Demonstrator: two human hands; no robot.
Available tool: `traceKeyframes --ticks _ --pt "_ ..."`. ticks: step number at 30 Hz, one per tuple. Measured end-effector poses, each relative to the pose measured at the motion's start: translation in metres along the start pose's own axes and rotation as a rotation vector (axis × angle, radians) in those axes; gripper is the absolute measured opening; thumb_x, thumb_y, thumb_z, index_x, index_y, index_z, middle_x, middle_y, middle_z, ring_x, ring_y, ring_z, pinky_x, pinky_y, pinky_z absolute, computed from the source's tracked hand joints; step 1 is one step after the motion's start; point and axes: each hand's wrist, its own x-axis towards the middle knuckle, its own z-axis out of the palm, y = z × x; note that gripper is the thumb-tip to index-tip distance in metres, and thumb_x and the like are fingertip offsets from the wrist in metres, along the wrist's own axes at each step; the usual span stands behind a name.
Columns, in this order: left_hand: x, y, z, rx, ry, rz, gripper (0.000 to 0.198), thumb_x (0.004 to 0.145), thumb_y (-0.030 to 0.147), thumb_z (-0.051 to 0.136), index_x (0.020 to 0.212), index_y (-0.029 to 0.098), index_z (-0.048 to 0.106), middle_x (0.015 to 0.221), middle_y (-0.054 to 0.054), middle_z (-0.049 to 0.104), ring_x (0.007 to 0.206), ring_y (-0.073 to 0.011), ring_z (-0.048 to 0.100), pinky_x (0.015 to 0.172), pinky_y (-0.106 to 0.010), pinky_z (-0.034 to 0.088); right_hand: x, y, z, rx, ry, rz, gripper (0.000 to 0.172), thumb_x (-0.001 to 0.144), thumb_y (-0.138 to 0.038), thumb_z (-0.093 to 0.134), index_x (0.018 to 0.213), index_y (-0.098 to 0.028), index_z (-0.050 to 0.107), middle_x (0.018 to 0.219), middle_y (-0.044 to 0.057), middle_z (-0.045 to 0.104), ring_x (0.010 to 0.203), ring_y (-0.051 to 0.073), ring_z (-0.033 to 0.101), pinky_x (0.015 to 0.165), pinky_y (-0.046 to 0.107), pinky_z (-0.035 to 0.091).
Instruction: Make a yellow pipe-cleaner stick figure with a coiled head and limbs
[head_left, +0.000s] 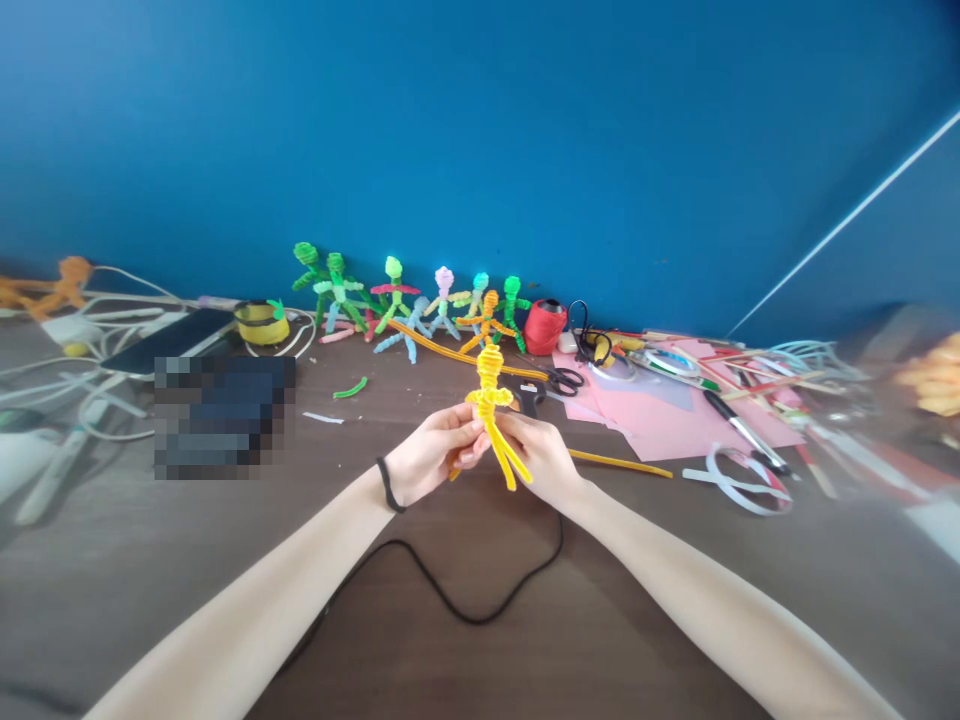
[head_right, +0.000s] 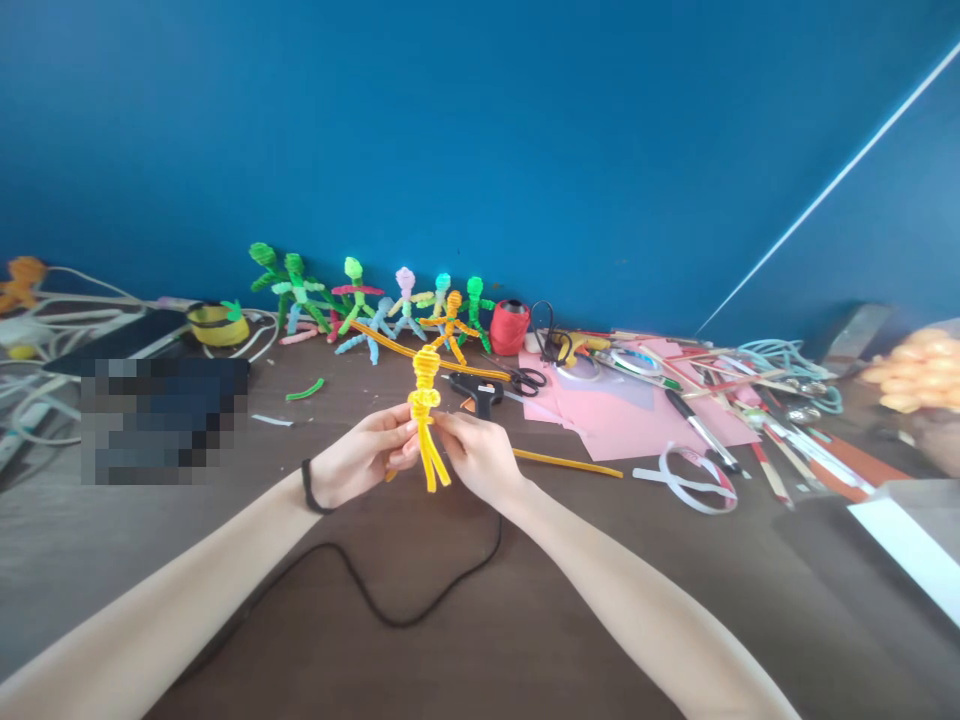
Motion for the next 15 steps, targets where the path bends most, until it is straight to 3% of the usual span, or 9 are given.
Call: traceKeyframes --ticks 3,7,12,15 --pt "0.000 -0.002 0.005 -0.028 0.027 0.004 0.014 0.070 0.020 0.059 0.071 0.013 0.047 0.055 0.003 0.046 0.044 -0.0026 0.034 0.042 -0.017 0.023 -0.002 -0.002 0.003 -0.115 -0.042 -0.031 0.025 0.084 -0.021 0.037 0.094 -0.017 0.061 0.075 0.005 0.064 0.065 0.014 0.061 0.058 0.021 0.044" --pt "0.002 -0.005 0.011 -0.018 0.137 0.072 0.015 0.071 0.019 0.057 0.068 0.015 0.043 0.056 0.003 0.047 0.043 -0.0025 0.035 0.042 -0.017 0.024 -0.006 -0.003 0.016 -0.277 -0.003 -0.066 0.027 0.085 -0.019 0.034 0.088 -0.015 0.061 0.080 0.009 0.066 0.071 0.017 0.062 0.064 0.024 0.046" --pt "0.005 -0.009 0.008 0.214 0.291 0.114 0.010 0.078 0.022 0.046 0.072 0.017 0.040 0.046 0.006 0.046 0.035 -0.0026 0.026 0.038 -0.018 0.017 -0.007 -0.008 0.022 -0.335 -0.041 -0.077 0.026 0.085 -0.019 0.033 0.095 -0.016 0.057 0.086 0.008 0.066 0.069 0.017 0.062 0.060 0.026 0.047" --pt "0.005 -0.008 0.004 0.355 0.353 0.102 0.010 0.078 0.025 0.046 0.073 0.018 0.041 0.039 0.007 0.043 0.036 -0.0048 0.032 0.039 -0.018 0.020 -0.007 -0.012 0.019 -0.294 -0.071 -0.060 0.026 0.086 -0.019 0.032 0.098 -0.017 0.055 0.087 0.006 0.065 0.071 0.017 0.062 0.060 0.025 0.047"
